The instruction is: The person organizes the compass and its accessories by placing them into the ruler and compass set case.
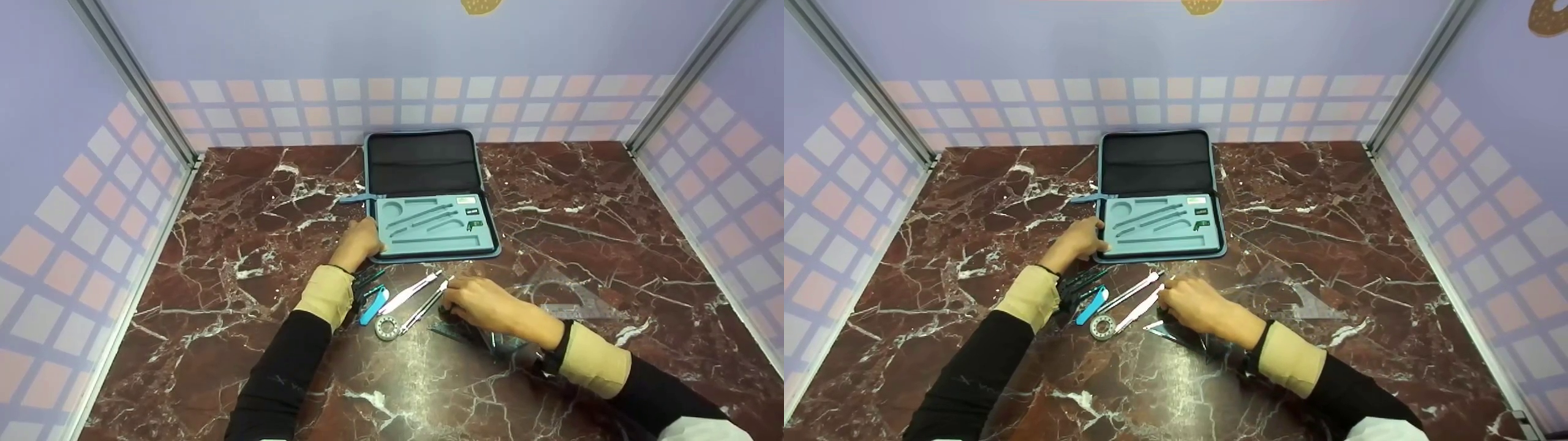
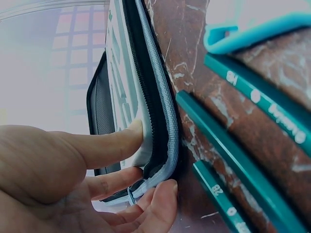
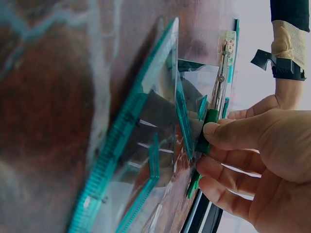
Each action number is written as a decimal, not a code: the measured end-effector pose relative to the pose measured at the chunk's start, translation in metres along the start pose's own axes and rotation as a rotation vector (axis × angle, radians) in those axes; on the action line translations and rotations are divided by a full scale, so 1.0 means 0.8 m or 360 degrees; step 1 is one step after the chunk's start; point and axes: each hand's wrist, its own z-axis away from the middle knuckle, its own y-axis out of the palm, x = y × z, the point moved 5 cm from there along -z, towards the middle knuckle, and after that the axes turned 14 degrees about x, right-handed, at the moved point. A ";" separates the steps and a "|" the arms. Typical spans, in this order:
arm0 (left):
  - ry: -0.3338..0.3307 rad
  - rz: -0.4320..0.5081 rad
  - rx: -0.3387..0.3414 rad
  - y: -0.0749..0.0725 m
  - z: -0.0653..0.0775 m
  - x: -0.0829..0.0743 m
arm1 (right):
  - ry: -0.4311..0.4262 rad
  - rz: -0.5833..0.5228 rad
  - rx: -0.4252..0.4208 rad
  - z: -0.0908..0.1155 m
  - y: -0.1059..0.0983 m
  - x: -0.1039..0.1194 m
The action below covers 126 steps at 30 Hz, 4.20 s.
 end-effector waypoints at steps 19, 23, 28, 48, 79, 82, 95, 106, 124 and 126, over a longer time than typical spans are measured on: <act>0.0014 0.0007 0.0011 0.002 -0.003 0.003 | 0.0025 -0.0103 -0.0066 0.004 -0.016 -0.002; 0.0011 0.0011 0.0010 0.001 -0.003 0.003 | 0.0065 -0.0197 -0.0090 0.004 -0.031 -0.008; 0.0007 0.0012 0.0007 0.000 -0.003 0.002 | 0.0079 -0.0306 -0.0132 0.002 -0.053 -0.017; -0.0006 0.0050 -0.0003 0.000 -0.003 0.002 | 0.0112 -0.0443 -0.0322 -0.029 -0.147 -0.076; -0.0036 0.0005 0.0000 0.000 -0.004 -0.002 | 0.0364 -0.0424 -0.0265 -0.115 -0.159 -0.164; -0.0037 0.0000 -0.0007 0.000 -0.004 -0.001 | 0.0378 -0.0431 -0.0243 -0.125 -0.153 -0.168; -0.0010 0.0018 -0.0008 -0.001 -0.002 0.001 | 0.0428 -0.0457 -0.0090 -0.164 -0.112 -0.182; -0.0035 -0.0001 0.0011 -0.001 -0.005 0.003 | 0.0508 -0.0493 0.0014 -0.187 -0.088 -0.182; -0.0012 0.0036 -0.0010 -0.001 -0.002 0.001 | 0.0581 -0.0509 0.0046 -0.192 -0.072 -0.193; -0.0018 0.0050 -0.0009 0.000 -0.001 0.001 | 0.0583 -0.0503 0.0057 -0.195 -0.070 -0.192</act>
